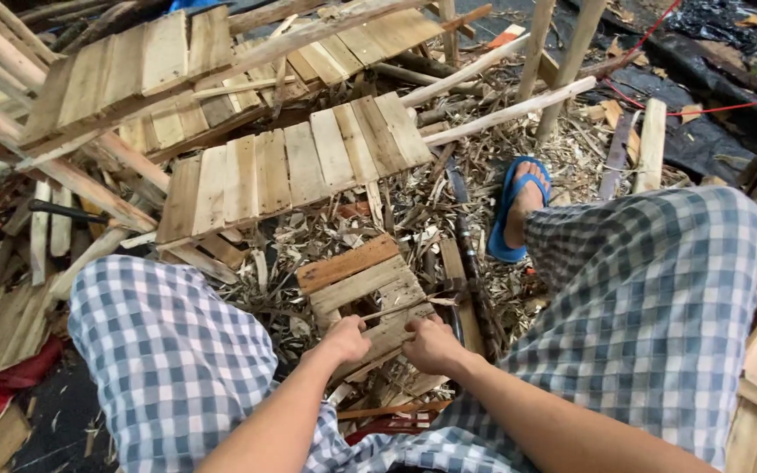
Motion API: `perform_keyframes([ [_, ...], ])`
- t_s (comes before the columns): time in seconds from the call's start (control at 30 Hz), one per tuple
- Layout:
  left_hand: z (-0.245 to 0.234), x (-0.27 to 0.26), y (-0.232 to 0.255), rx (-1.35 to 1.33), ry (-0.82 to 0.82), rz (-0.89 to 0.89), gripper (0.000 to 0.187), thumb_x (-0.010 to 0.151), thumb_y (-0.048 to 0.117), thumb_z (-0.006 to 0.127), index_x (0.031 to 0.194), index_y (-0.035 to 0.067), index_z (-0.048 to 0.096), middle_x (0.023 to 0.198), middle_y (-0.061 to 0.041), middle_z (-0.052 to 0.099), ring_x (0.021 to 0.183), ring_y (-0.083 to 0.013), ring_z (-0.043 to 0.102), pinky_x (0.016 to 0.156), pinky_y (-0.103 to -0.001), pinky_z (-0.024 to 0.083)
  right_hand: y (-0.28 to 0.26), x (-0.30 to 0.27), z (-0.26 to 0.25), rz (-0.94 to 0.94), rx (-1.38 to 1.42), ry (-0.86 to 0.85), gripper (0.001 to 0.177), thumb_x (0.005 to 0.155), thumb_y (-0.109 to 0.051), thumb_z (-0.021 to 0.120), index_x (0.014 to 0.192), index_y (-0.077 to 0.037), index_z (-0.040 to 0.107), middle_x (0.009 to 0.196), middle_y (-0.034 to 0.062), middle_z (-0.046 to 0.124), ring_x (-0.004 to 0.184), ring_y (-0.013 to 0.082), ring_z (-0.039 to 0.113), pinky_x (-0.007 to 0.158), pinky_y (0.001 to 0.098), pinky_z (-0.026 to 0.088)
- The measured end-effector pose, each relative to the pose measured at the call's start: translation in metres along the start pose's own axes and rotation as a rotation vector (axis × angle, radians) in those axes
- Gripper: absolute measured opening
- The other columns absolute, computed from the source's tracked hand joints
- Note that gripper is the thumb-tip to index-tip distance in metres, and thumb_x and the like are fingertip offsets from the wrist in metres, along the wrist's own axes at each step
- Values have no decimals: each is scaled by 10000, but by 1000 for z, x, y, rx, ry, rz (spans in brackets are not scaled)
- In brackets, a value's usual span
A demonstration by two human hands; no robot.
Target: Building a small wooden structure using various hand tools and scrap wood.
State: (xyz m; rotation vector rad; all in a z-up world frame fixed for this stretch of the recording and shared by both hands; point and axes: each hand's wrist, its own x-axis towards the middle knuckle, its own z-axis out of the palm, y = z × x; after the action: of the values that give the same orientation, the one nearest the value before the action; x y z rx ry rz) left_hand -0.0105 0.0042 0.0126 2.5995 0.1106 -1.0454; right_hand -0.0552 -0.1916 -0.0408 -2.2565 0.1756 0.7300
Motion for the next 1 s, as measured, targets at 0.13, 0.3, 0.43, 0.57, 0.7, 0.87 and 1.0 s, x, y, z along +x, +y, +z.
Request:
perform_keyframes([
  [0.13,16,16,-37,26,42,5,480,849,260,624,1306,118,647,1365,-148,629,1338,-323,543,1117,-467,457,-13,-11,-5,28,-76,-25,512,869,-406,642,1345,-225,695,1424,224,560,1318,414,587,1124,473,490],
  [0.3,27,9,-52,-22,61,13,485,822,287,625,1280,127,645,1320,-146,638,1298,-324,569,1064,-464,487,-7,5,7,16,-101,12,548,823,-399,684,1320,-172,725,1414,268,552,1310,462,582,1118,542,461],
  [0.43,16,-18,-49,-2,73,21,427,838,307,623,1234,148,608,1353,-139,608,1323,-320,543,1097,-450,478,13,35,21,44,-245,16,550,872,-407,647,1380,-196,665,1410,225,556,1346,427,551,1130,507,452],
  [0.57,17,-22,-55,-138,89,14,440,836,290,622,1261,181,610,1337,-134,606,1313,-327,549,1073,-458,487,13,34,20,139,-155,83,662,858,-394,665,1488,-260,510,1580,288,283,1425,517,390,1146,580,390],
  [0.7,-9,-36,-43,-168,119,-70,555,860,297,612,1398,197,521,1432,-170,522,1375,-323,490,1113,-452,463,-29,-17,-12,131,-39,80,737,898,-265,624,1574,-169,347,1611,320,137,1481,573,233,1178,652,309],
  [0.87,17,28,-67,-366,158,-91,645,860,323,638,1461,194,442,1377,-189,536,1366,-350,492,1101,-480,454,-18,-15,-13,165,-27,74,827,929,-218,587,1646,-173,177,1622,341,74,1488,584,182,1162,675,292],
  [1.0,40,34,-71,-356,62,-80,667,842,317,659,1451,110,481,1388,-228,538,1368,-381,484,1119,-490,425,17,11,19,175,-209,33,866,874,-449,670,1611,-251,262,1595,260,261,1434,550,349,1175,618,342],
])
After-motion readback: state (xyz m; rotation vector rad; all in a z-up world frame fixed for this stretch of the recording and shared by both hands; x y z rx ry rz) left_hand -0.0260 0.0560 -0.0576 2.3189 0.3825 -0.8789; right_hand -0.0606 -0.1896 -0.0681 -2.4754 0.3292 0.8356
